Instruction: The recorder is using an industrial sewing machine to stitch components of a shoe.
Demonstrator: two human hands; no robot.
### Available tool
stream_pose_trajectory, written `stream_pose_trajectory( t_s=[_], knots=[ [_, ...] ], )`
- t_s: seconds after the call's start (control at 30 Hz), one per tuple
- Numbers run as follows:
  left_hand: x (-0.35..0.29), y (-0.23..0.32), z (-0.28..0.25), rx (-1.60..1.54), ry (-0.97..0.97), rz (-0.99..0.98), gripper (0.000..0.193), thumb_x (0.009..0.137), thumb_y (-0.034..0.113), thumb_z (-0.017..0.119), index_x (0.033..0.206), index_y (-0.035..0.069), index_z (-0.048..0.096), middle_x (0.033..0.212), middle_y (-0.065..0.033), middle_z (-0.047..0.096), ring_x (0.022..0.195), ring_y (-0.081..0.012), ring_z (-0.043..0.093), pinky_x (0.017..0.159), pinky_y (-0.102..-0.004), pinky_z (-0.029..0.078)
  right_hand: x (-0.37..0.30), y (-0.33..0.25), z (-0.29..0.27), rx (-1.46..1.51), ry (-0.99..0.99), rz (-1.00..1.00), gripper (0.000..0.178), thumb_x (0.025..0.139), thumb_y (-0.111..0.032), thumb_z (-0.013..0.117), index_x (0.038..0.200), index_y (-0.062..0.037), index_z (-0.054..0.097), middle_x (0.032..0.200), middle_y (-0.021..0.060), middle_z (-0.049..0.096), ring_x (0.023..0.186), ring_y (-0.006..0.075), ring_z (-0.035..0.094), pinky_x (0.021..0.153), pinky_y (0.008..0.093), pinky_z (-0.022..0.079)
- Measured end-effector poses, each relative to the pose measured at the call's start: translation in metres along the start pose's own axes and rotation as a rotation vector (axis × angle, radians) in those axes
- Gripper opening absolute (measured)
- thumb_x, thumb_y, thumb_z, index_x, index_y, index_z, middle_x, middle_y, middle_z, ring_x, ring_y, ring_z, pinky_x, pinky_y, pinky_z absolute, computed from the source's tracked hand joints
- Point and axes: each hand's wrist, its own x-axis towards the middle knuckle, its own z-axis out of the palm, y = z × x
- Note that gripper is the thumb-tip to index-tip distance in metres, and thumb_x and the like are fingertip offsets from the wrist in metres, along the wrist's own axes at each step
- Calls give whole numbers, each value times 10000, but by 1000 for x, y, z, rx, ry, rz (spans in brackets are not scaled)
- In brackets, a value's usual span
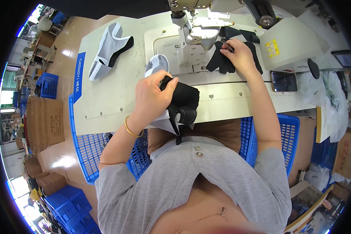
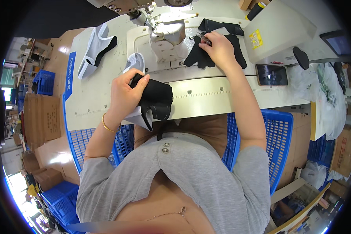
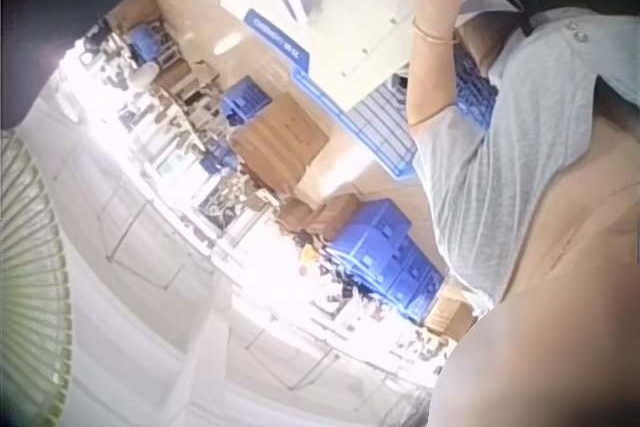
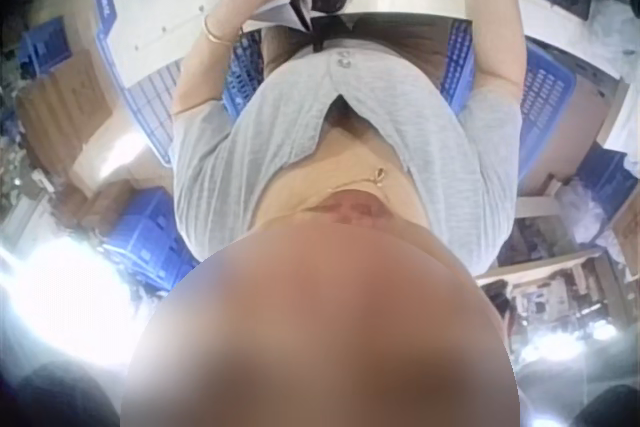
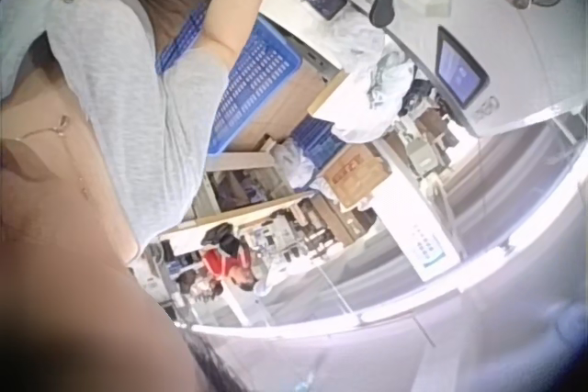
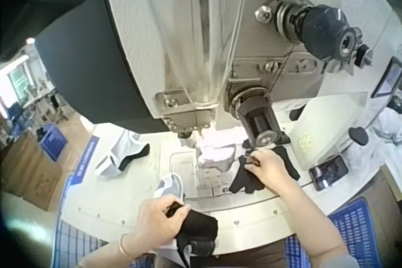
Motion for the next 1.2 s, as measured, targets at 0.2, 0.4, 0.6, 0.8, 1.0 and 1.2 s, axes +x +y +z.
stream_pose_trajectory(
  t_s=[0.2,0.4,0.6,0.8,1.0,1.2],
  knots=[
    [-2,3,1,-3,25,18,155,860,146,702,791,31,625,613,-107,511,525,-213,451,509,-341,353,-8,5,8,70,129,89,295,801,-213,751,1039,-70,651,943,63,651,943,247,653,803,346,507],
    [-3,5,6,75,67,132,145,848,134,716,774,45,629,599,-81,460,562,-234,453,533,-365,353,-6,12,8,-47,94,70,267,795,-216,756,988,-54,668,998,66,641,894,253,642,778,358,497],
    [-2,4,5,66,85,175,143,856,133,715,795,30,638,629,-76,479,635,-212,466,584,-334,378,-11,13,6,148,217,-20,235,785,-168,759,985,-64,693,961,60,649,852,225,628,771,324,490],
    [-1,3,2,5,24,98,143,885,143,684,823,22,641,625,-106,524,579,-234,486,543,-340,389,-30,-33,-29,645,134,95,226,826,-159,765,991,-31,681,841,-23,656,802,64,586,753,229,468],
    [-8,3,6,-88,9,32,149,915,146,659,853,12,639,644,-126,559,507,-211,464,499,-318,381,-81,-128,-45,952,-186,-274,94,835,-52,731,894,-3,678,896,32,674,818,92,612,732,247,486],
    [-11,10,0,-269,-43,-23,173,952,152,625,863,5,640,639,-47,565,554,-88,462,503,-268,372,-88,-132,-7,823,-156,-78,118,849,-73,717,860,18,642,916,35,654,772,84,560,682,242,450]
  ],
)
